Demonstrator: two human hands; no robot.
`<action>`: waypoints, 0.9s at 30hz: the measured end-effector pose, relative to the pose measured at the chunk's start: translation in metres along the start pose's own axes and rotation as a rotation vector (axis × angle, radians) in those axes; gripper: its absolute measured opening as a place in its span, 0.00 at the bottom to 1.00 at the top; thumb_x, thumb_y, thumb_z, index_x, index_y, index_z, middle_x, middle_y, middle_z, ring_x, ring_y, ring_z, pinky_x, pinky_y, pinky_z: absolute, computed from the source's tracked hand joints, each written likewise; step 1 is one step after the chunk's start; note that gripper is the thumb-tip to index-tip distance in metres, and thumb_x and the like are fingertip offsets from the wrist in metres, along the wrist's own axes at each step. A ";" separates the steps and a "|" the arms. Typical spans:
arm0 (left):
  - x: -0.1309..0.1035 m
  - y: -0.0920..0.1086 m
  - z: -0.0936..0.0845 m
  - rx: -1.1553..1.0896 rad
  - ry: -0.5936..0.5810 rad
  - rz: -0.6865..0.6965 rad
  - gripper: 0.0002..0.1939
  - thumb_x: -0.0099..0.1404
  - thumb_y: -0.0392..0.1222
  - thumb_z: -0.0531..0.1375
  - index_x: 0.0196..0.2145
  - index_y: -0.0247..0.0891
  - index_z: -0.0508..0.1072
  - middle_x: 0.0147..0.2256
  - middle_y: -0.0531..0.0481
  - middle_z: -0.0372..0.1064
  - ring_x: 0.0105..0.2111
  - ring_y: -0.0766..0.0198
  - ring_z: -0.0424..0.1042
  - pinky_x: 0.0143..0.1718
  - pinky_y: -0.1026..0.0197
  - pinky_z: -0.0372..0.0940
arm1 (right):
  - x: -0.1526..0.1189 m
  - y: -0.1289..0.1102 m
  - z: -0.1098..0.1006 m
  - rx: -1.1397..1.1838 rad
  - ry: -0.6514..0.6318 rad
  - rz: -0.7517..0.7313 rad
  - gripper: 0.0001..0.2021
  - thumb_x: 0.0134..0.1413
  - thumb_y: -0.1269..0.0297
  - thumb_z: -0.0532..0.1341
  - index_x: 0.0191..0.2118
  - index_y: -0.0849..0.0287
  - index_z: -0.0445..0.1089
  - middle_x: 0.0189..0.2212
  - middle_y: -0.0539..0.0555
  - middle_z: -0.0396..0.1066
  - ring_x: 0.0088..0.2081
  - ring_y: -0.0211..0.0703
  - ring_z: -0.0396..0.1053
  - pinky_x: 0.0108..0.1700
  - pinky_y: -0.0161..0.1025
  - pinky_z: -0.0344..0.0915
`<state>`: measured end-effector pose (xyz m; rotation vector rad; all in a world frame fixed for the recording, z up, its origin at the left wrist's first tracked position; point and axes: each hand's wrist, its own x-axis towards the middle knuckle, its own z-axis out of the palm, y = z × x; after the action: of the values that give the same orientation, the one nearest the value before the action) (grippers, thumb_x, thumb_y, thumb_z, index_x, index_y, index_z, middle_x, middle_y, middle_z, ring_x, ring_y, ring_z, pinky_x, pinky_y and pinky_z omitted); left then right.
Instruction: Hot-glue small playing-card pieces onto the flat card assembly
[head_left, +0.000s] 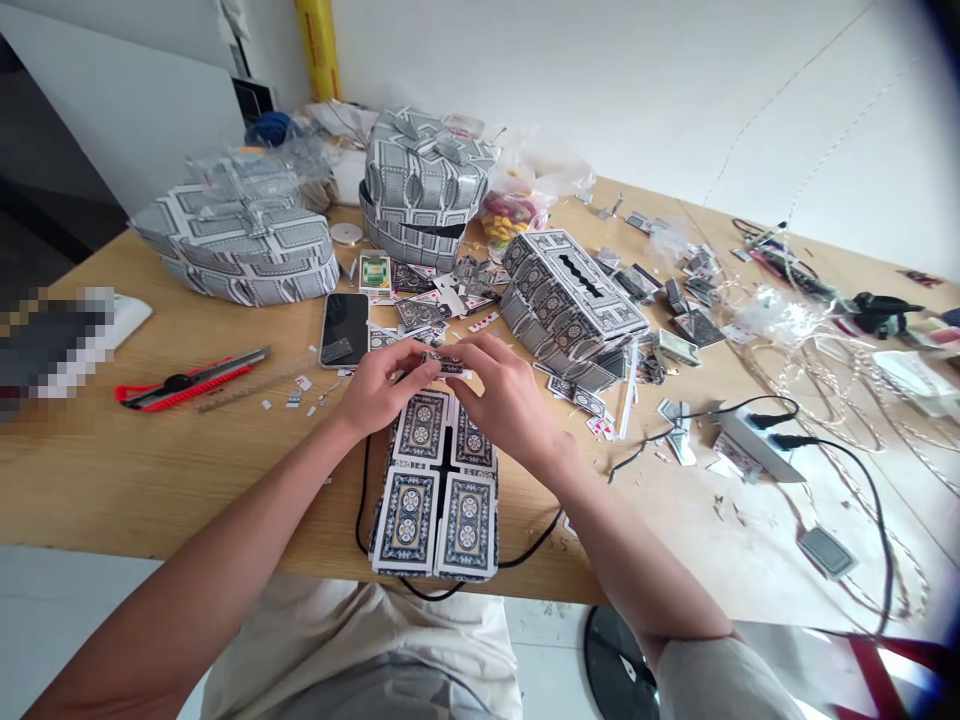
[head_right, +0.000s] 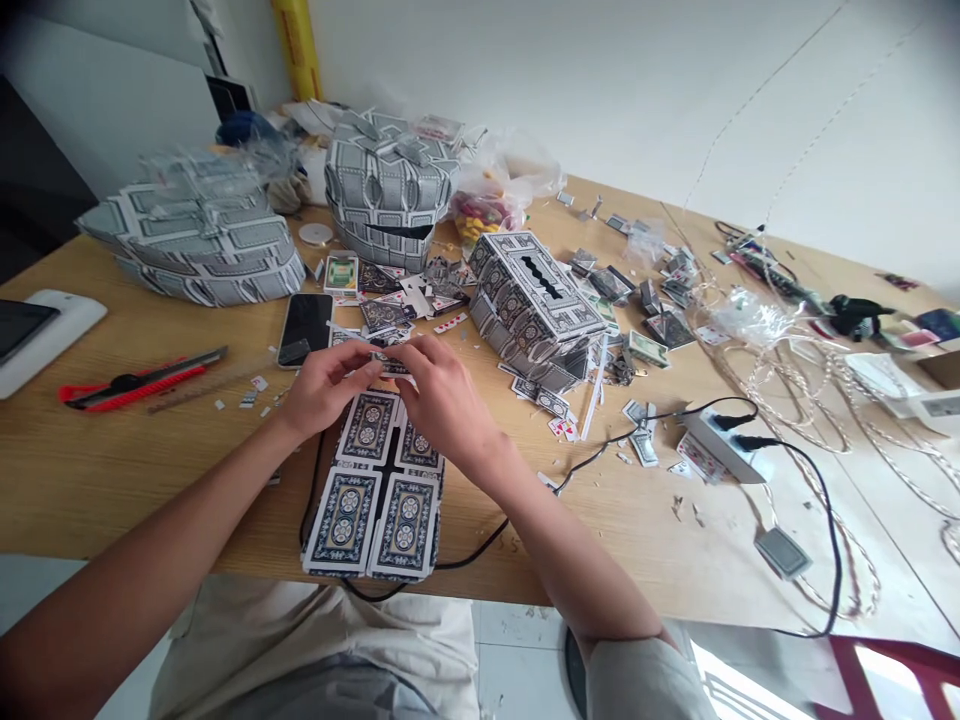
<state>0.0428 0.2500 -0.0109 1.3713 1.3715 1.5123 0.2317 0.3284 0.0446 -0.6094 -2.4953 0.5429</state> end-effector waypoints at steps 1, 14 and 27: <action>0.001 -0.001 0.001 -0.025 0.021 -0.001 0.17 0.68 0.57 0.69 0.41 0.40 0.80 0.35 0.49 0.80 0.37 0.59 0.78 0.40 0.59 0.71 | 0.000 0.000 0.000 -0.009 -0.011 -0.008 0.16 0.67 0.74 0.63 0.57 0.57 0.76 0.49 0.59 0.76 0.51 0.52 0.75 0.55 0.50 0.73; 0.005 -0.015 -0.003 0.097 0.135 -0.064 0.17 0.69 0.53 0.68 0.48 0.42 0.74 0.28 0.54 0.77 0.32 0.59 0.79 0.38 0.58 0.70 | 0.000 -0.012 -0.036 -0.196 -0.442 0.168 0.19 0.69 0.61 0.67 0.61 0.60 0.72 0.53 0.63 0.78 0.53 0.57 0.77 0.55 0.52 0.72; 0.004 -0.010 -0.001 0.318 0.015 0.021 0.11 0.70 0.49 0.65 0.36 0.41 0.82 0.36 0.49 0.82 0.38 0.58 0.79 0.42 0.57 0.69 | -0.010 -0.034 -0.028 -0.315 -0.588 0.122 0.27 0.62 0.57 0.74 0.61 0.62 0.70 0.53 0.66 0.77 0.55 0.62 0.76 0.54 0.55 0.73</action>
<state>0.0397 0.2559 -0.0195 1.5699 1.6661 1.3601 0.2451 0.3025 0.0792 -0.8176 -3.1525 0.4166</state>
